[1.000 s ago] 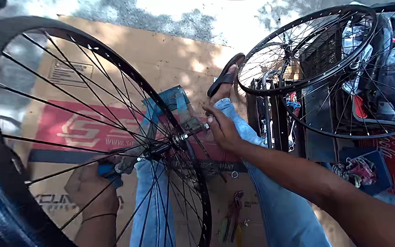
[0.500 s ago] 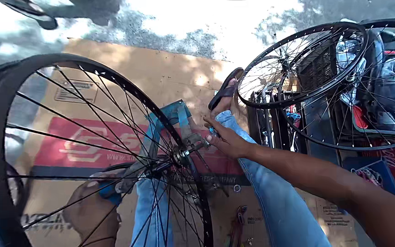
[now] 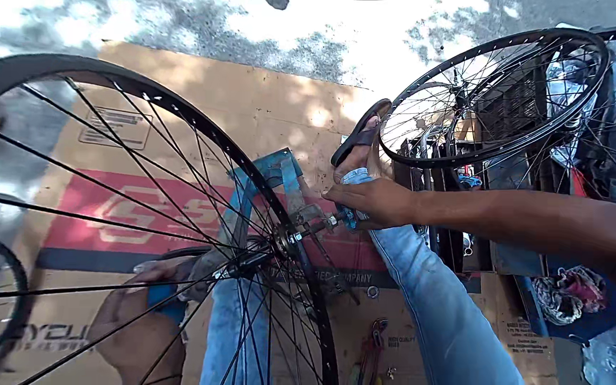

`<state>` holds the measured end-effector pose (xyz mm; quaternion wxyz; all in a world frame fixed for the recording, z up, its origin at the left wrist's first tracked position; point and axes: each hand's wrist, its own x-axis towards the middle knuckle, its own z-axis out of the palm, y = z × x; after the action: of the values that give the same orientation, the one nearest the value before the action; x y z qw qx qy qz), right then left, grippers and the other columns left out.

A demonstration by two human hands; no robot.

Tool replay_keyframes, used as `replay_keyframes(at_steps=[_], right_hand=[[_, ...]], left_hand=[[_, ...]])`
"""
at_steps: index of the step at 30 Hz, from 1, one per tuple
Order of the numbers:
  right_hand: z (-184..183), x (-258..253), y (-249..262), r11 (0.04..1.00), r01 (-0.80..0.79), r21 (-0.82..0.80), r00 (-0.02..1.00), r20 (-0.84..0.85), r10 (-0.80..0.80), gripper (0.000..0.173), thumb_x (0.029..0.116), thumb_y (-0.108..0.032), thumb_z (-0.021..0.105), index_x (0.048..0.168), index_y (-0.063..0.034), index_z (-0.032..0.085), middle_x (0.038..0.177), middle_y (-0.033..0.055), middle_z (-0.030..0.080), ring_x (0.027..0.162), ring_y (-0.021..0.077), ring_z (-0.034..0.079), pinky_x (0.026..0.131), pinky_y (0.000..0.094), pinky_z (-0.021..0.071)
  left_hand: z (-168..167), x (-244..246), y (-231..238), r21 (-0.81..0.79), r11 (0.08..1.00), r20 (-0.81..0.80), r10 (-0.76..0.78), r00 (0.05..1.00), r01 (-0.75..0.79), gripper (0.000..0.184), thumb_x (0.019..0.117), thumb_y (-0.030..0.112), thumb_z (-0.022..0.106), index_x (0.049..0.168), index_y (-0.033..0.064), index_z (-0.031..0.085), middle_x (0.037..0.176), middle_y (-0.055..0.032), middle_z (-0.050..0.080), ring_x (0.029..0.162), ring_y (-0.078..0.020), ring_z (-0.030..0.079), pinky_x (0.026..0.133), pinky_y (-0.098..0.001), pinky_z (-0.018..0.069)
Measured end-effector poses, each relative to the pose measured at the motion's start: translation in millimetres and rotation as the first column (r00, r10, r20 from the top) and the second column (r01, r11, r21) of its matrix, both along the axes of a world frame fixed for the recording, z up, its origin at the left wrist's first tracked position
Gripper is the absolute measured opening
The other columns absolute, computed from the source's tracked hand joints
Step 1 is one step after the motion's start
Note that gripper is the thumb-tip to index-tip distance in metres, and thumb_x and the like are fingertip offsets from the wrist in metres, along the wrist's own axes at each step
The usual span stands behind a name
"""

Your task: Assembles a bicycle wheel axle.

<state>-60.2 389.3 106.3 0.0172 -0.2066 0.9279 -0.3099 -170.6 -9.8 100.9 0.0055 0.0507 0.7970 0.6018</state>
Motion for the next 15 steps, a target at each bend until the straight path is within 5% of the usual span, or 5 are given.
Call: replay_keyframes(at_steps=[4, 7, 10, 13, 15], right_hand=[[-3, -3, 14, 0.972, 0.127, -0.197, 0.901, 0.433, -0.030, 0.081, 0.0831, -0.027, 0.084, 0.151, -0.0029, 0.046, 0.146, 0.0134, 0.056, 0.133, 0.0221, 0.055, 0.109, 0.0398, 0.0468], [2, 5, 4, 0.638, 0.609, -0.472, 0.348, 0.881, 0.320, 0.067, 0.1055, -0.058, 0.032, 0.135, -0.0014, 0.050, 0.111, 0.0183, 0.069, 0.089, 0.0327, 0.073, 0.073, 0.0509, 0.0612], [4, -10, -4, 0.578, 0.699, -0.421, 0.179, 0.885, 0.429, 0.065, 0.1024, -0.065, 0.038, 0.119, -0.0056, 0.058, 0.095, 0.0143, 0.072, 0.072, 0.0257, 0.072, 0.059, 0.0391, 0.0598], [1, -20, 0, 0.721, 0.485, -0.495, 0.409, 0.857, 0.314, 0.016, 0.1040, -0.020, 0.057, 0.112, -0.0070, 0.059, 0.085, 0.0061, 0.070, 0.063, 0.0129, 0.067, 0.056, 0.0292, 0.0572], [4, -24, -2, 0.925, 0.121, -0.360, 0.806, 0.580, 0.120, 0.053, 0.0775, -0.007, 0.086, 0.124, -0.0013, 0.062, 0.097, 0.0078, 0.071, 0.076, 0.0144, 0.068, 0.066, 0.0318, 0.0578]], left_hand=[[-1, -4, 1, 0.000, 1.000, -0.008, -0.004, 1.000, 0.004, 0.029, 0.1017, 0.011, 0.034, 0.104, -0.0008, 0.060, 0.093, 0.0072, 0.068, 0.087, -0.0008, 0.067, 0.085, -0.0236, 0.0569], [0, -4, 3, -0.006, 1.000, 0.005, 0.015, 1.000, -0.015, 0.030, 0.1013, 0.009, 0.032, 0.104, -0.0019, 0.060, 0.092, 0.0065, 0.069, 0.085, -0.0014, 0.067, 0.083, -0.0233, 0.0570], [-1, -4, 2, 0.017, 1.000, 0.002, 0.008, 1.000, -0.008, 0.029, 0.1004, 0.008, 0.033, 0.103, -0.0004, 0.060, 0.090, 0.0080, 0.069, 0.084, -0.0022, 0.068, 0.082, -0.0242, 0.0579], [3, -3, 4, 0.001, 1.000, 0.041, 0.021, 0.999, -0.021, 0.029, 0.1020, 0.008, 0.033, 0.104, -0.0016, 0.060, 0.090, 0.0074, 0.068, 0.083, -0.0015, 0.067, 0.081, -0.0235, 0.0580], [4, -2, 5, -0.008, 1.000, 0.051, 0.030, 0.998, -0.030, 0.031, 0.1037, 0.008, 0.030, 0.107, -0.0024, 0.059, 0.090, 0.0070, 0.068, 0.082, -0.0014, 0.067, 0.080, -0.0234, 0.0576]])
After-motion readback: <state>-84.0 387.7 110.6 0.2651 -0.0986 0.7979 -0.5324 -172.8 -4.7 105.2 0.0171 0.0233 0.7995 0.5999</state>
